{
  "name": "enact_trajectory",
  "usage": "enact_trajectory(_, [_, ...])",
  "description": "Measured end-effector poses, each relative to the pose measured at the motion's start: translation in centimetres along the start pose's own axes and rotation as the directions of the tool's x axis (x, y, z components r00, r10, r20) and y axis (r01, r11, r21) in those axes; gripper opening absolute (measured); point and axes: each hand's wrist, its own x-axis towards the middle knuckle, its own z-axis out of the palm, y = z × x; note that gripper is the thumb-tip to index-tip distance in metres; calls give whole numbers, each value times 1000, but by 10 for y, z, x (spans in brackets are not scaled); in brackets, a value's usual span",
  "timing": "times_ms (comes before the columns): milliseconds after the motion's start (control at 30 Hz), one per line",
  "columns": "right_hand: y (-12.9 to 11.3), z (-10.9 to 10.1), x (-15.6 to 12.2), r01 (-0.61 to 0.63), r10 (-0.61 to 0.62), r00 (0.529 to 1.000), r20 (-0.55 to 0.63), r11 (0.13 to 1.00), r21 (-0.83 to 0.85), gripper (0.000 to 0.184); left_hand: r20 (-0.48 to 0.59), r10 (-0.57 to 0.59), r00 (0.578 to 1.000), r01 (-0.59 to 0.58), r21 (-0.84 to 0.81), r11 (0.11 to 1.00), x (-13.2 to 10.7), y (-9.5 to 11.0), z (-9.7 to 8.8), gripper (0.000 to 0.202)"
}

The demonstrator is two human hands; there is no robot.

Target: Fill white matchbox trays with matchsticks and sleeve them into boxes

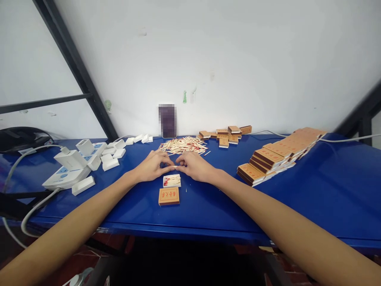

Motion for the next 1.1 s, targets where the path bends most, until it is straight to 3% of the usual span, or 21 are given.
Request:
enact_trajectory(100, [4,3,-1,45,-44,999,7,995,-90,19,4,18,1000,-18,29,999,0,2,2,23])
enact_trajectory(267, [2,3,-2,80,-83,996,-19,992,-102,21,-1,29,1000,-29,55,998,-1,5,-3,25])
enact_trajectory(433, [-20,-16,-10,139,-139,990,18,990,5,23,-44,108,993,-114,-152,982,-11,16,-28,20])
enact_trajectory(567, [-30,-21,-18,215,-214,971,107,977,3,22,-38,179,983,-182,-247,952,-17,21,-31,16])
enact_trajectory(733, [-27,-18,-19,241,-235,962,137,970,-28,18,-70,98,993,-109,-181,977,-14,8,-20,24])
enact_trajectory(900, [-26,-27,-19,227,-224,972,75,974,-26,19,52,96,994,-96,-15,995,-11,-4,-12,36])
enact_trajectory(1100, [-30,-26,-21,241,-259,956,141,961,133,25,77,111,991,-114,40,993,-6,1,-9,26])
